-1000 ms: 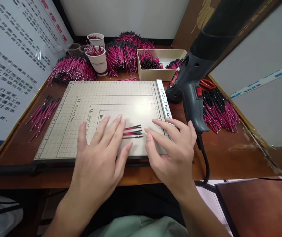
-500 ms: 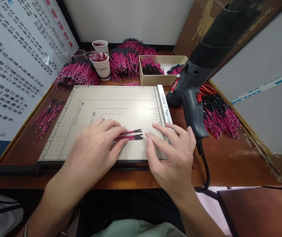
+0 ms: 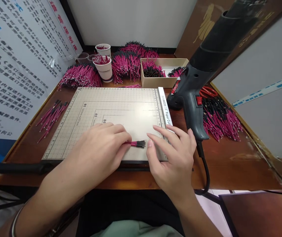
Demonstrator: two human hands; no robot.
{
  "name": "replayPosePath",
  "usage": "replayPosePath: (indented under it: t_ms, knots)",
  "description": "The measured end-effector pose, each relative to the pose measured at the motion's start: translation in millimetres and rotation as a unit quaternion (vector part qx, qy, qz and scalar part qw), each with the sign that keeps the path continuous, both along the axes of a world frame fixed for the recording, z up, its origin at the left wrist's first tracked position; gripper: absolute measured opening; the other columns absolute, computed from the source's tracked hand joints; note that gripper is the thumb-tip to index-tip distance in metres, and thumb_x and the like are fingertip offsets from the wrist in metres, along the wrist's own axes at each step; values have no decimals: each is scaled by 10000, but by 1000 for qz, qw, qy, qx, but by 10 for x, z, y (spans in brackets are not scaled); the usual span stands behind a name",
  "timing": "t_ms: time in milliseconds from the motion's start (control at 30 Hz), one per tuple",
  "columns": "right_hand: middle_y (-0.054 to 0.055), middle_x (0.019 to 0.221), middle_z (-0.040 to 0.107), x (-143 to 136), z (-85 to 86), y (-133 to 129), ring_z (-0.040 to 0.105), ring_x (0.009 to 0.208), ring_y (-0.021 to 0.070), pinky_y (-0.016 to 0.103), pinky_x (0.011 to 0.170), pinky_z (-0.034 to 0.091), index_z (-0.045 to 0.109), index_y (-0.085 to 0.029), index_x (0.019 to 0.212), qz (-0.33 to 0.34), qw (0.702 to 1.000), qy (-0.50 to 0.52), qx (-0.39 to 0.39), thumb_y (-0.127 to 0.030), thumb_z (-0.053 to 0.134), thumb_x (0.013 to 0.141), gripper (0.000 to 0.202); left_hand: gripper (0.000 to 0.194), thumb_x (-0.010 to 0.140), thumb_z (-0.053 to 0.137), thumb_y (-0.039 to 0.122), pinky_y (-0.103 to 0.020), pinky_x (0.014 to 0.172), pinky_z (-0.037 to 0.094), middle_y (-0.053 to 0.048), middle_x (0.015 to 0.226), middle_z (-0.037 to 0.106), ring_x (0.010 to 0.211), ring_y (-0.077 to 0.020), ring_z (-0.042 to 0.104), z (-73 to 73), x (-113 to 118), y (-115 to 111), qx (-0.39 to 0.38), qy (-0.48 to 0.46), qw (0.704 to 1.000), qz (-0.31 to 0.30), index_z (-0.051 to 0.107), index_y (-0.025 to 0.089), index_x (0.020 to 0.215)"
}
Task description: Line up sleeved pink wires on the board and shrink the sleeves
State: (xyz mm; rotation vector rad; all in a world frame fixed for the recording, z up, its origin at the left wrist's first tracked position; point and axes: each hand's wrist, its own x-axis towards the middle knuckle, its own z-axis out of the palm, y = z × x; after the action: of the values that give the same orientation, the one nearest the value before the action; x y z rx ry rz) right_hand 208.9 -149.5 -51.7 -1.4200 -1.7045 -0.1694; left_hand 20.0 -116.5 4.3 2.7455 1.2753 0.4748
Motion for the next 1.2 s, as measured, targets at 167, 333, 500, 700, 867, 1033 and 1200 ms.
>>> replayPosePath:
  t_ms: [167, 333, 500, 700, 867, 1033, 1200]
  knots:
    - [-36, 1138, 790, -3, 4, 2, 663, 1184, 230, 481, 1286, 266, 745, -251, 989, 0, 1000, 1, 1, -264, 603, 1013, 144, 259, 1023, 545, 170, -361, 637, 430, -36, 800, 698, 708, -241, 658, 1, -26, -5, -19, -15, 1000, 9, 719, 165, 832]
    - [-38, 1132, 792, -3, -4, -3, 668, 1178, 231, 487, 1283, 271, 739, -251, 991, -1, 1000, -3, 2, -265, 607, 1011, 135, 199, 1030, 560, 209, -378, 675, 471, -48, 911, 738, 789, -263, 693, -21, -37, -13, -17, -16, 1000, 14, 745, 162, 975]
    - [-18, 1127, 797, -8, 1, -1, 676, 1174, 246, 520, 1271, 277, 736, -241, 990, -4, 1000, -1, 3, -264, 602, 1009, 137, 328, 1061, 478, 181, -370, 639, 473, -52, 909, 738, 765, -249, 695, -29, -55, 7, 7, 7, 1000, -5, 787, 177, 951]
    - [7, 1117, 804, -9, 6, -1, 678, 1168, 260, 551, 1242, 290, 752, -239, 979, -11, 1000, 13, -10, -266, 597, 1005, 159, 215, 867, 572, 29, -370, 527, 398, -61, 739, 655, 613, -245, 631, 48, 31, -106, 80, 133, 988, 0, 709, 174, 787]
    - [6, 1119, 801, 27, -3, 8, 673, 1154, 258, 544, 1213, 304, 746, -240, 1007, -2, 1000, 6, -10, -284, 582, 1020, 171, 261, 743, 572, -51, -326, 490, 335, -65, 685, 633, 550, -210, 578, 349, 435, -155, -23, 302, 952, 42, 658, 191, 703]
    - [5, 1118, 796, 78, -25, 11, 670, 1149, 256, 529, 1217, 300, 715, -238, 1047, 11, 1000, -5, 4, -282, 572, 1034, 150, 248, 767, 547, -34, -313, 496, 295, -68, 646, 617, 563, -212, 600, 502, 568, 34, -127, 306, 941, 75, 643, 180, 689]
    - [3, 1105, 793, 101, -47, 40, 666, 1129, 247, 513, 1216, 305, 699, -241, 1077, 16, 999, -10, 33, -276, 578, 1031, 134, 218, 752, 557, 14, -316, 548, 321, -74, 659, 675, 631, -217, 638, 395, 358, 185, -188, 165, 953, 172, 661, 183, 662]
